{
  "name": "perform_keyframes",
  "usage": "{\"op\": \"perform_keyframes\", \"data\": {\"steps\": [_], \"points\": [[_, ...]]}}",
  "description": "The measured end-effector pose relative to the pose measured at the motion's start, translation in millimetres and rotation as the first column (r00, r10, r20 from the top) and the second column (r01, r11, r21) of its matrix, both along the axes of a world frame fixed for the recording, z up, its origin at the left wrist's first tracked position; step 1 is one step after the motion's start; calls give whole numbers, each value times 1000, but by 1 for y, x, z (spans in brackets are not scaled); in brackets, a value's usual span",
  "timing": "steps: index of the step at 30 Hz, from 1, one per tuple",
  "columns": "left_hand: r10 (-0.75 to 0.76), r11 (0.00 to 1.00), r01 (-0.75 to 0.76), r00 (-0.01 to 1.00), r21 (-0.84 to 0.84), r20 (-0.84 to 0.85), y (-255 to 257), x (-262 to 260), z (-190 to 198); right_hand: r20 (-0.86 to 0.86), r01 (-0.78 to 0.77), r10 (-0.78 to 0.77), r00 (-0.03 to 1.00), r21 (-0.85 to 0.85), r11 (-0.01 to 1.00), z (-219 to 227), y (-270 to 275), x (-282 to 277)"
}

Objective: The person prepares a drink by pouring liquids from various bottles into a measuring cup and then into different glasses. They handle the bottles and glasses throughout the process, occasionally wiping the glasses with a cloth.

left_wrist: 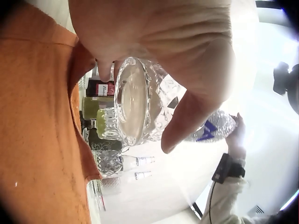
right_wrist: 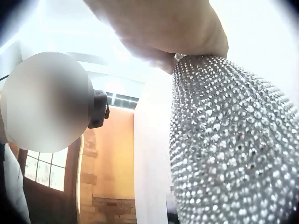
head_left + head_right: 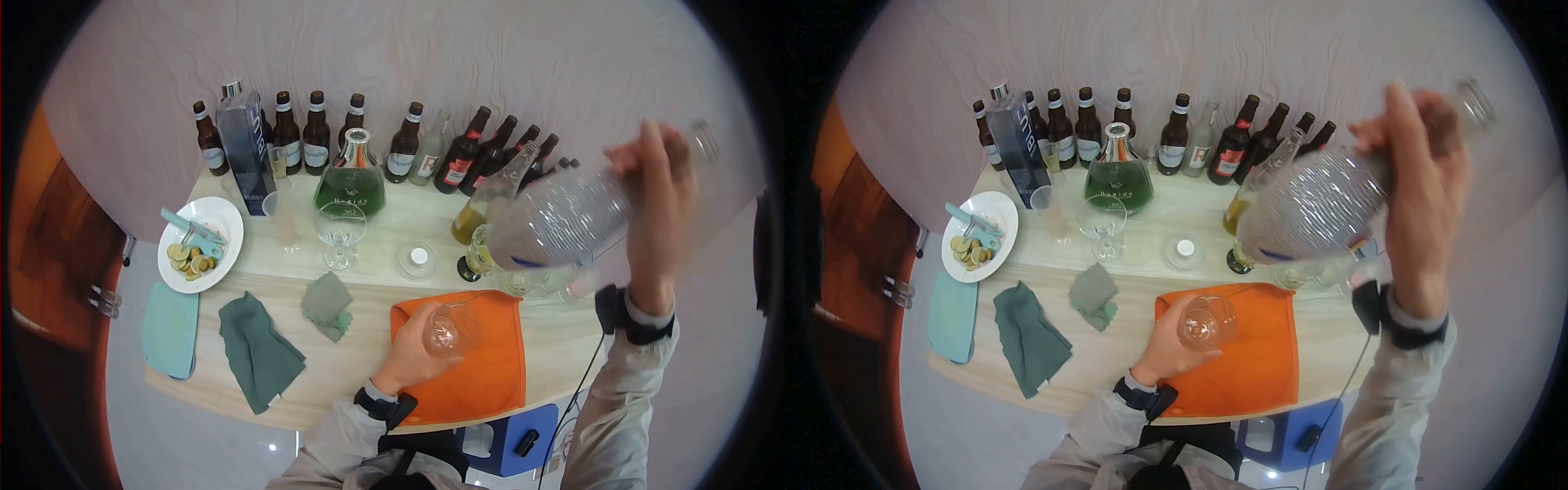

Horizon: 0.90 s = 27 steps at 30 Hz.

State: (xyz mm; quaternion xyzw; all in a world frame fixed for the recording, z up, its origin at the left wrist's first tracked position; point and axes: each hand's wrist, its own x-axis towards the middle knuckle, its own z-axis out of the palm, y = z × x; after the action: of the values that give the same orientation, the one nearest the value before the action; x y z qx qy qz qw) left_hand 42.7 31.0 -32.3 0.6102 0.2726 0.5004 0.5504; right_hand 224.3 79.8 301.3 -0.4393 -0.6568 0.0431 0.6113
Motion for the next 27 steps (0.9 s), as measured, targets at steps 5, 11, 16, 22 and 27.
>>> {"op": "perform_keyframes", "data": {"steps": [5, 11, 16, 22, 27], "points": [[30, 1000, -29, 999, 9, -27, -1, 0, 12, -133, -187, 163, 978, -191, 964, -48, 97, -33], [60, 998, -59, 998, 7, -26, 3, -2, 21, -240, -111, 27, 970, -343, 933, -141, 187, -26], [57, 998, -57, 995, 6, -79, 8, -6, 26, -288, -108, 7, 958, -339, 935, -171, 213, -28], [154, 985, -137, 973, 105, -174, 10, -4, 29, -216, -99, 22, 976, -355, 930, -179, 212, -37], [174, 980, -148, 960, 130, -217, 6, 1, 22, -201, -125, 46, 979, -403, 907, -180, 213, -34]]}}
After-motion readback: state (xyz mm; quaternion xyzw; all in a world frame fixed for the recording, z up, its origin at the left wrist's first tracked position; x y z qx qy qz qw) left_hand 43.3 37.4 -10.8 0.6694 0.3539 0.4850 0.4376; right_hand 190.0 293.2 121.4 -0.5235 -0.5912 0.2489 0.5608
